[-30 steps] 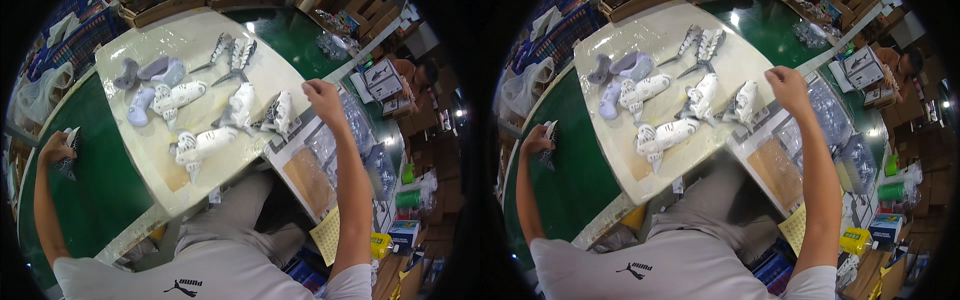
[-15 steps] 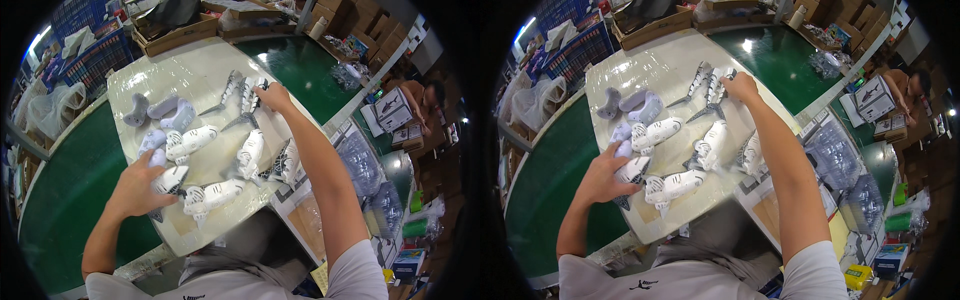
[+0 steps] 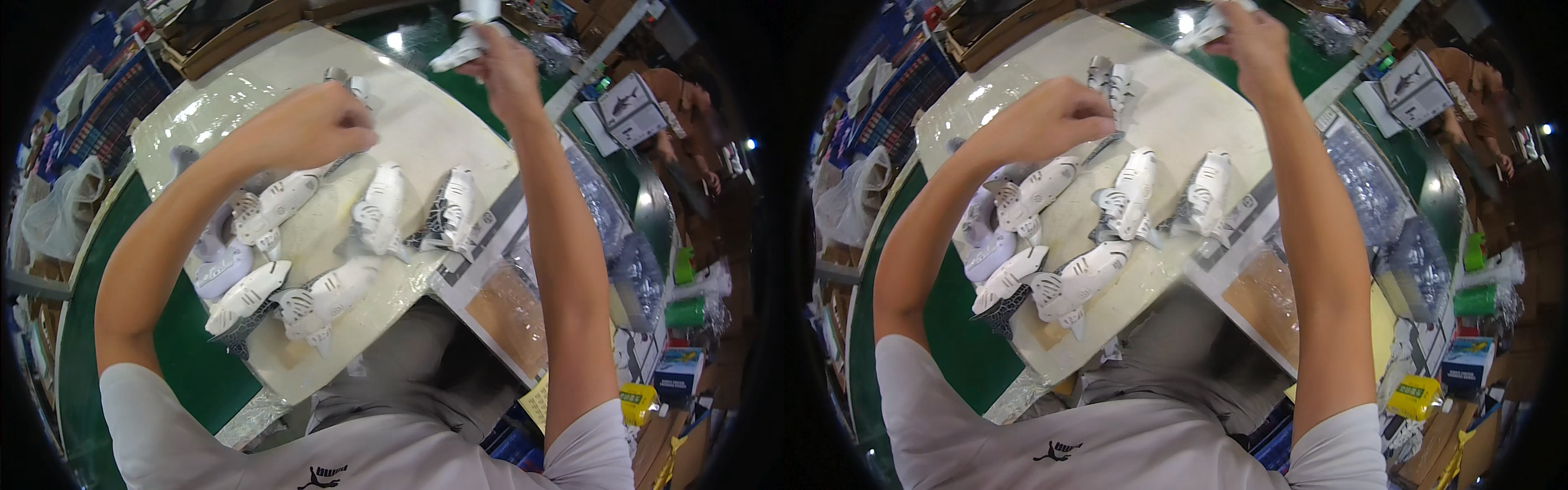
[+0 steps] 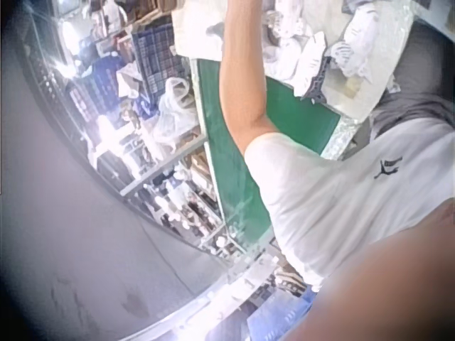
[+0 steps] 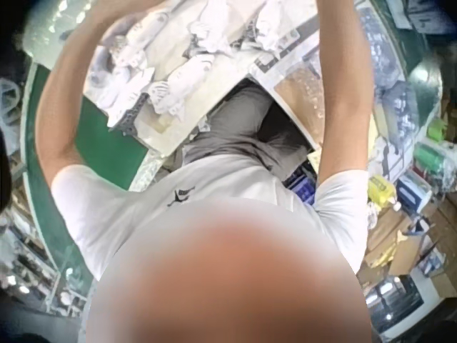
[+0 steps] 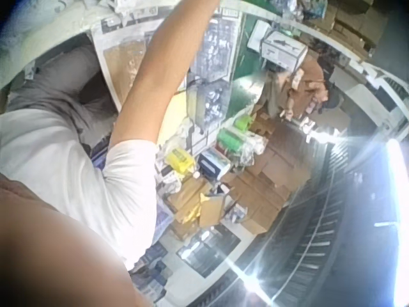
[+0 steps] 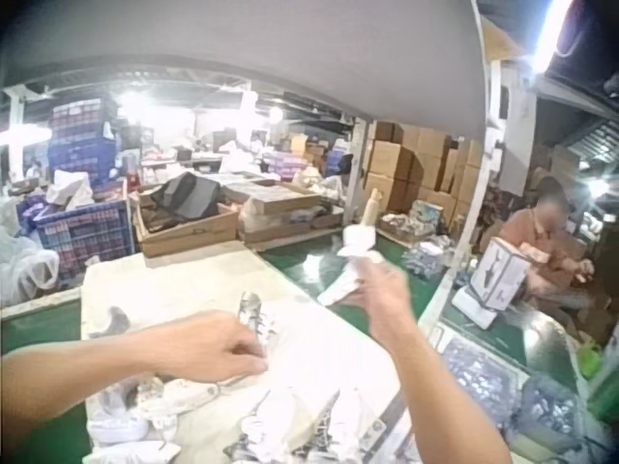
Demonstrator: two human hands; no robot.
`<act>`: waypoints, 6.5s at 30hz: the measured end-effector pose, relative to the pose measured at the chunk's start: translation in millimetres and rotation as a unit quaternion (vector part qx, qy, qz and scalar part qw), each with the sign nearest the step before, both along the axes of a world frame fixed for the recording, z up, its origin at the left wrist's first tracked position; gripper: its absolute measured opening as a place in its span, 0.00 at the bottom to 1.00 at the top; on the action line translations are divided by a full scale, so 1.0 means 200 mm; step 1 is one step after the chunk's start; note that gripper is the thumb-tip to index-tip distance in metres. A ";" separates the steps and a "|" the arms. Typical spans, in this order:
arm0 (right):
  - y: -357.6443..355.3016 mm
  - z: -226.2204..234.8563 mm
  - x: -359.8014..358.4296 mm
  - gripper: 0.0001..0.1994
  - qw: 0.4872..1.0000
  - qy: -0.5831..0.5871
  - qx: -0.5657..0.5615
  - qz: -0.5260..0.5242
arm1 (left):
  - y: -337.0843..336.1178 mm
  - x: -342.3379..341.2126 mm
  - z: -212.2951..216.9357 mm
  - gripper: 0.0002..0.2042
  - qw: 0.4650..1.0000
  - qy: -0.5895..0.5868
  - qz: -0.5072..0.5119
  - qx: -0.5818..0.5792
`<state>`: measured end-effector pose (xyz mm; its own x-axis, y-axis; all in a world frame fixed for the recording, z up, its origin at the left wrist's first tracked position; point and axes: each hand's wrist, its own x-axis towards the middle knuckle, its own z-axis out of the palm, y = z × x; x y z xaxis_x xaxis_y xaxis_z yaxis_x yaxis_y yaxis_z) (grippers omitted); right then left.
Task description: The person assembles small shark-shaped toys by attaching patterned fins to white bodies, wiping each unit with a cloth, and placing them into clear plastic packaging. The person repeats this process for multiple units, handling them one at a time.
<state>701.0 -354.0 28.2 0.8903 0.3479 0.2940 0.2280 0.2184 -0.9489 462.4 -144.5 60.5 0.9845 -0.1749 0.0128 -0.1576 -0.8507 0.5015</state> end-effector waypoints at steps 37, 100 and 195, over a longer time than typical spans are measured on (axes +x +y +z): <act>-1.53 -0.34 -1.98 0.26 0.954 -0.118 -0.110 -0.251 | -1.35 -0.64 -0.33 0.31 0.738 0.006 -0.016 -0.675; -1.84 -0.44 -2.06 0.19 0.979 0.130 -0.062 0.144 | -1.28 -0.94 -0.45 0.52 0.780 0.362 -0.100 -0.500; -2.58 0.12 -0.88 0.09 0.755 -0.266 -0.471 -0.370 | -2.37 0.39 -0.29 0.15 0.893 -0.203 -0.399 0.056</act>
<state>525.9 -870.8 52.3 0.7861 0.0899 0.6115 0.3603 -0.8705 -0.3352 539.4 -619.0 1.7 0.4647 -0.8404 0.2790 -0.8848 -0.4284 0.1834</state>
